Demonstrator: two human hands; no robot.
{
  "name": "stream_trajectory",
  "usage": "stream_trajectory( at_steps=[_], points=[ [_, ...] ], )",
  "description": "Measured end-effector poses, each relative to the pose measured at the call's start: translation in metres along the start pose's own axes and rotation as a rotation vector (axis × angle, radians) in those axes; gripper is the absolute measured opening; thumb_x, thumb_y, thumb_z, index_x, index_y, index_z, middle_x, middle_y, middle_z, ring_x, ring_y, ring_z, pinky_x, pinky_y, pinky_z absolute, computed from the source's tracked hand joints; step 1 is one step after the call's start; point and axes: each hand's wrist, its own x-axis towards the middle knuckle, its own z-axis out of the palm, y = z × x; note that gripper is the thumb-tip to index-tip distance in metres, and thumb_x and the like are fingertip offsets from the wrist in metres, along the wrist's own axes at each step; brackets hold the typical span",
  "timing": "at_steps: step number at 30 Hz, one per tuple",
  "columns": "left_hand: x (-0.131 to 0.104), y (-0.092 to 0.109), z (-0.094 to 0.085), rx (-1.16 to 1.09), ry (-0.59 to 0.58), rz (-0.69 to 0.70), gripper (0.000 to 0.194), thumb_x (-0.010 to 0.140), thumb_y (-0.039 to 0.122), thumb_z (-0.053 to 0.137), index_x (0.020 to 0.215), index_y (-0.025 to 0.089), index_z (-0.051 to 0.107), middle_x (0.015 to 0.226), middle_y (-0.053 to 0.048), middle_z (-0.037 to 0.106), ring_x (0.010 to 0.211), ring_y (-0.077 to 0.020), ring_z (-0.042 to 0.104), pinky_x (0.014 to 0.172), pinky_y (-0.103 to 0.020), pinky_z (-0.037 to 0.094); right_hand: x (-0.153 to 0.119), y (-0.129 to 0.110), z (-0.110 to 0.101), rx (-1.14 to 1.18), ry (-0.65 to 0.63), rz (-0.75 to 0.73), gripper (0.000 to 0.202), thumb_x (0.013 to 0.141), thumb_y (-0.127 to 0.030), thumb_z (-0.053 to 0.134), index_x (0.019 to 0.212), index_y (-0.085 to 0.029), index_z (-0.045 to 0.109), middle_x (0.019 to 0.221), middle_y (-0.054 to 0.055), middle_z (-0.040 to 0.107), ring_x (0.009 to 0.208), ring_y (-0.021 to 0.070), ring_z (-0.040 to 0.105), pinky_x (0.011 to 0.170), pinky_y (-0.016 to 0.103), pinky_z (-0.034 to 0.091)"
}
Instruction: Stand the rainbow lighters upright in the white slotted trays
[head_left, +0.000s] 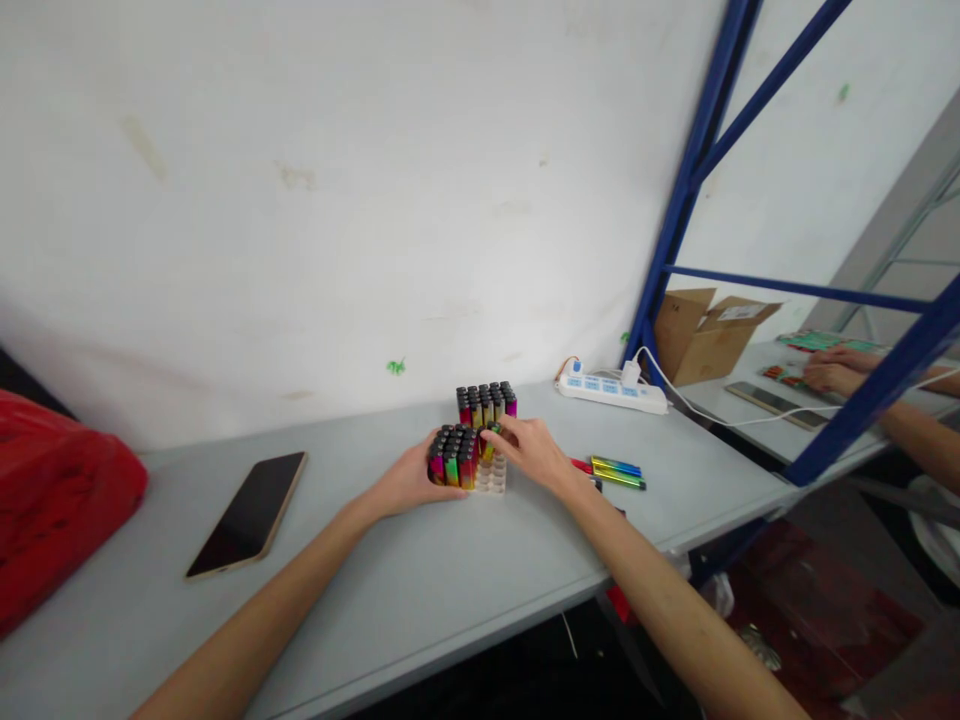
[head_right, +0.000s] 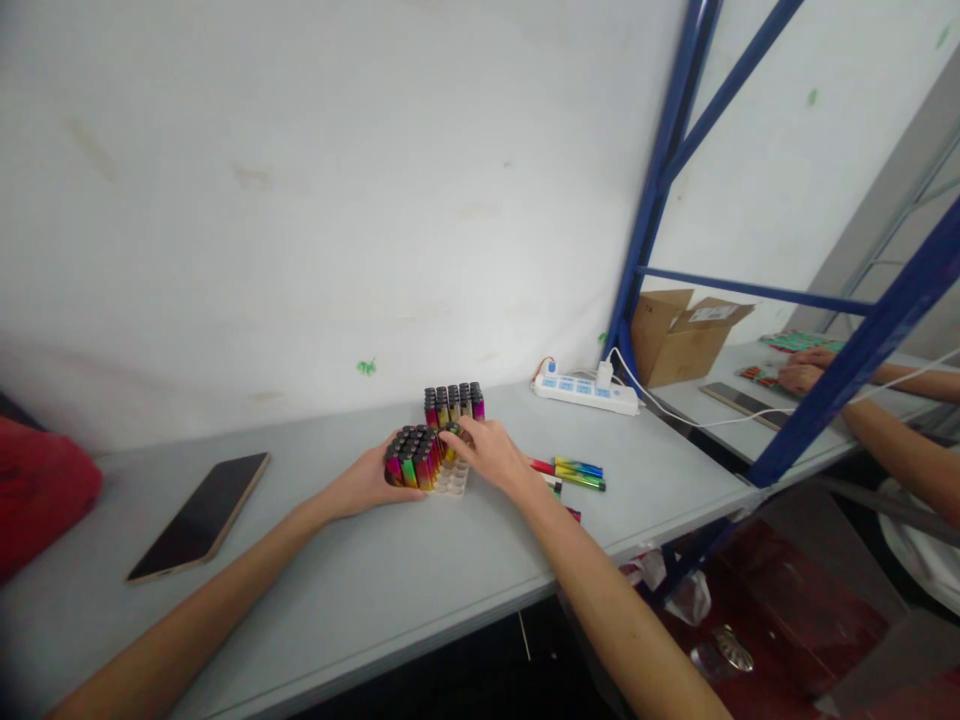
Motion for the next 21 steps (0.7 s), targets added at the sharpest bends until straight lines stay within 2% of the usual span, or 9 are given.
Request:
stream_trajectory(
  at_steps=[4,8,10,13,17,19,21],
  points=[
    [0.0,0.0,0.0,0.002,0.003,0.007,0.088,0.066,0.042,0.092,0.14,0.02,0.049,0.141,-0.011,0.064,0.13,-0.0345,0.061,0.115,-0.052,0.047,-0.001,0.004,0.0,-0.005,-0.13,-0.025,0.042,0.102,-0.052,0.056,0.073,-0.022,0.053,0.059,-0.003,0.054,0.055,0.0132,0.047,0.058,0.026,0.028],
    [0.0,0.001,0.0,0.023,0.01,0.004,0.086,0.065,0.04,0.092,0.138,0.019,0.051,0.14,-0.012,0.065,0.13,-0.0351,0.061,0.115,-0.051,0.047,-0.001,-0.001,0.0,-0.174,-0.126,0.012,0.036,0.099,-0.049,0.064,0.075,-0.022,0.06,0.066,0.001,0.062,0.058,0.0146,0.051,0.057,0.028,0.024],
    [0.0,0.001,-0.001,0.031,0.012,-0.003,0.086,0.065,0.04,0.092,0.138,0.019,0.051,0.139,-0.012,0.066,0.129,-0.0355,0.062,0.114,-0.051,0.048,-0.001,-0.005,-0.001,-0.252,-0.142,0.044,0.042,0.097,-0.053,0.065,0.07,-0.022,0.061,0.067,0.003,0.064,0.058,0.0154,0.052,0.057,0.029,0.022],
    [0.0,0.0,-0.001,0.039,0.019,-0.004,0.088,0.065,0.043,0.091,0.14,0.021,0.05,0.139,-0.011,0.066,0.128,-0.036,0.063,0.113,-0.051,0.049,-0.003,-0.008,-0.008,-0.246,-0.132,0.058,0.051,0.099,-0.06,0.058,0.065,-0.022,0.061,0.064,0.003,0.063,0.058,0.0159,0.053,0.058,0.029,0.024],
    [0.0,0.0,-0.001,0.03,0.003,0.016,0.089,0.066,0.046,0.091,0.141,0.021,0.05,0.141,-0.011,0.065,0.129,-0.0368,0.062,0.114,-0.052,0.049,-0.014,0.004,-0.038,-0.178,-0.05,0.091,0.052,0.107,-0.055,0.042,0.074,-0.022,0.064,0.065,0.003,0.064,0.059,0.0162,0.052,0.062,0.028,0.03],
    [0.001,0.001,-0.001,0.033,-0.002,0.015,0.089,0.066,0.047,0.091,0.14,0.02,0.05,0.14,-0.011,0.066,0.128,-0.0369,0.063,0.114,-0.052,0.049,-0.025,0.019,-0.061,-0.167,-0.071,0.103,0.044,0.107,-0.049,0.044,0.082,-0.021,0.067,0.071,0.004,0.068,0.064,0.0178,0.057,0.065,0.029,0.036],
    [0.001,0.002,-0.002,0.049,0.0,0.014,0.089,0.066,0.049,0.09,0.14,0.02,0.051,0.139,-0.01,0.067,0.127,-0.0371,0.063,0.114,-0.051,0.049,-0.039,0.037,-0.086,-0.163,-0.119,0.108,0.031,0.104,-0.042,0.051,0.092,-0.02,0.07,0.087,0.008,0.073,0.078,0.0211,0.064,0.073,0.03,0.042]
  ],
)
